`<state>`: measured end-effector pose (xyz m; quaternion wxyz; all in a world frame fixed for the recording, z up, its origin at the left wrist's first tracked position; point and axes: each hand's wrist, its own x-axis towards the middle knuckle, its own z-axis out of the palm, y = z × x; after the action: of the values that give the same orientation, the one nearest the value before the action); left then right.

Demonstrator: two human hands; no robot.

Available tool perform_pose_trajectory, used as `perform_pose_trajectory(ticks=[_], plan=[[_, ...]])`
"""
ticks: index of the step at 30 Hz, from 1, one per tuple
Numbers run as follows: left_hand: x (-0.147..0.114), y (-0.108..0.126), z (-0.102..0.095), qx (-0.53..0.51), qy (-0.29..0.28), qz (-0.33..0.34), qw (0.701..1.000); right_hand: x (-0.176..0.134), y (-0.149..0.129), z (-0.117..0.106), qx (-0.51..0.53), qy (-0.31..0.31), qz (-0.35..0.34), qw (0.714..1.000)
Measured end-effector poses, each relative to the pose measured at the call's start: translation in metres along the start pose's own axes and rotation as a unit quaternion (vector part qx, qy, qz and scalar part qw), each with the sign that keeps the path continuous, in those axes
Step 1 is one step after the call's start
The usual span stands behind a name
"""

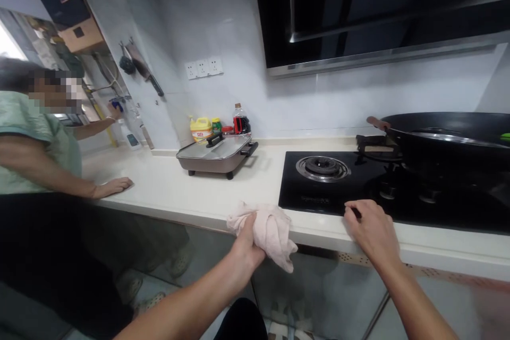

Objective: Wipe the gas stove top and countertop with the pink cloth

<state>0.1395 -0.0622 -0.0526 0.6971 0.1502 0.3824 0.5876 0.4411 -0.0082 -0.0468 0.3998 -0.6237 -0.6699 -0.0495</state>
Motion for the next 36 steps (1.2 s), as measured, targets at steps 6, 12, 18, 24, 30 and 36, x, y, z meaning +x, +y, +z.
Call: perform_pose_trajectory(ticks=[6, 12, 18, 24, 30, 36], plan=[[0.005, -0.033, 0.027, -0.077, 0.039, 0.063, 0.994, -0.048, -0.107, 0.001, 0.182, -0.05, -0.259, 0.947], [-0.013, -0.002, 0.002, -0.014, -0.066, -0.058, 0.996, -0.085, -0.169, 0.03, 0.06, -0.166, -0.328, 0.928], [-0.037, 0.043, -0.066, 0.245, -0.095, -0.139, 0.955, -0.073, -0.196, 0.065, -0.093, -0.178, -0.256, 0.946], [-0.059, 0.097, -0.099, 0.567, 0.033, 0.253, 0.783, -0.05, -0.23, 0.092, -0.137, -0.179, -0.262, 0.938], [-0.019, 0.141, -0.047, 0.649, 0.019, 0.48, 0.59, -0.042, -0.222, 0.088, -0.127, -0.137, -0.33, 0.925], [0.032, 0.143, -0.037, 0.719, -0.011, 0.451, 0.529, -0.048, -0.148, 0.065, -0.1, -0.068, -0.336, 0.934]])
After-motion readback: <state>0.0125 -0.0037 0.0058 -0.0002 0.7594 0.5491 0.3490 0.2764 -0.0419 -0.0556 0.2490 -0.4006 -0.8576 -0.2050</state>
